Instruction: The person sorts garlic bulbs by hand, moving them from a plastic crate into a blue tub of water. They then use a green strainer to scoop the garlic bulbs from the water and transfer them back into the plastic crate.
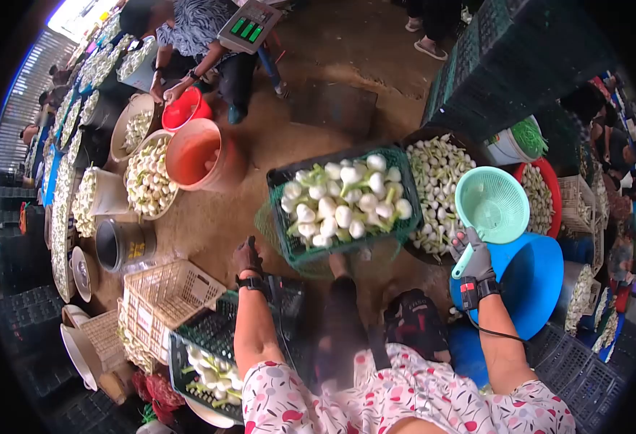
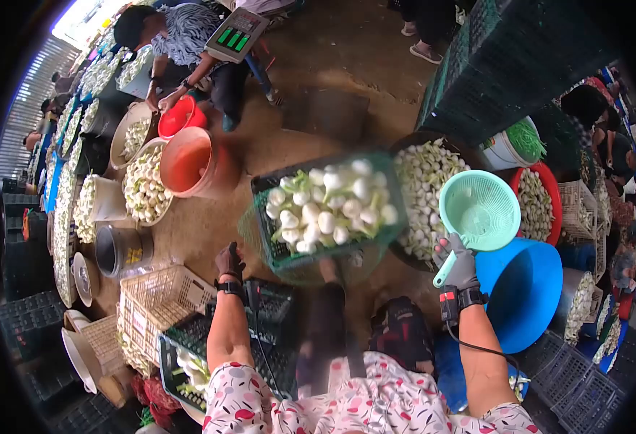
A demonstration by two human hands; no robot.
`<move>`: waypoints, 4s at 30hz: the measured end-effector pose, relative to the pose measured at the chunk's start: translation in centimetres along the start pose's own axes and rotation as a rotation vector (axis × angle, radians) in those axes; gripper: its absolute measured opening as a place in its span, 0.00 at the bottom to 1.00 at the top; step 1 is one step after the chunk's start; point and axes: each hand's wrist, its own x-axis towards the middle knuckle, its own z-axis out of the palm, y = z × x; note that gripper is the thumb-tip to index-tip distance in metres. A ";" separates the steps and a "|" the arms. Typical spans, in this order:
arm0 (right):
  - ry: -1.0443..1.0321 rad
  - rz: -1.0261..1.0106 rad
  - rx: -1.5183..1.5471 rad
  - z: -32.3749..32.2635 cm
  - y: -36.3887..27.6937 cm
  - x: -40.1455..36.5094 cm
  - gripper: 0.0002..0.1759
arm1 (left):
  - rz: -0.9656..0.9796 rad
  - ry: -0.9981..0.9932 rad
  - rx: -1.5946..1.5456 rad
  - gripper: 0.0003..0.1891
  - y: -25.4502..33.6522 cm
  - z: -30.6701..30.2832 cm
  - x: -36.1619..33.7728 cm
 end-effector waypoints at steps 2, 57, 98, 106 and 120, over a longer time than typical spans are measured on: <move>-0.086 -0.026 0.030 -0.8 1.1 6.3 0.18 | 0.001 -0.003 0.071 0.14 -0.6 1.1 2.9; 0.575 -0.239 0.395 4.4 -6.9 7.4 0.23 | 0.478 -0.866 0.705 0.30 28.3 46.8 -3.6; 0.673 0.083 0.768 41.3 17.2 38.7 0.33 | 1.274 -0.698 0.778 0.23 42.5 71.8 39.8; 0.433 0.274 0.784 37.4 11.1 27.3 0.20 | 1.417 -0.611 0.588 0.25 36.4 52.9 16.8; 0.818 -0.051 0.314 19.3 9.7 3.2 0.07 | 0.813 -1.347 1.079 0.15 22.2 25.5 -0.6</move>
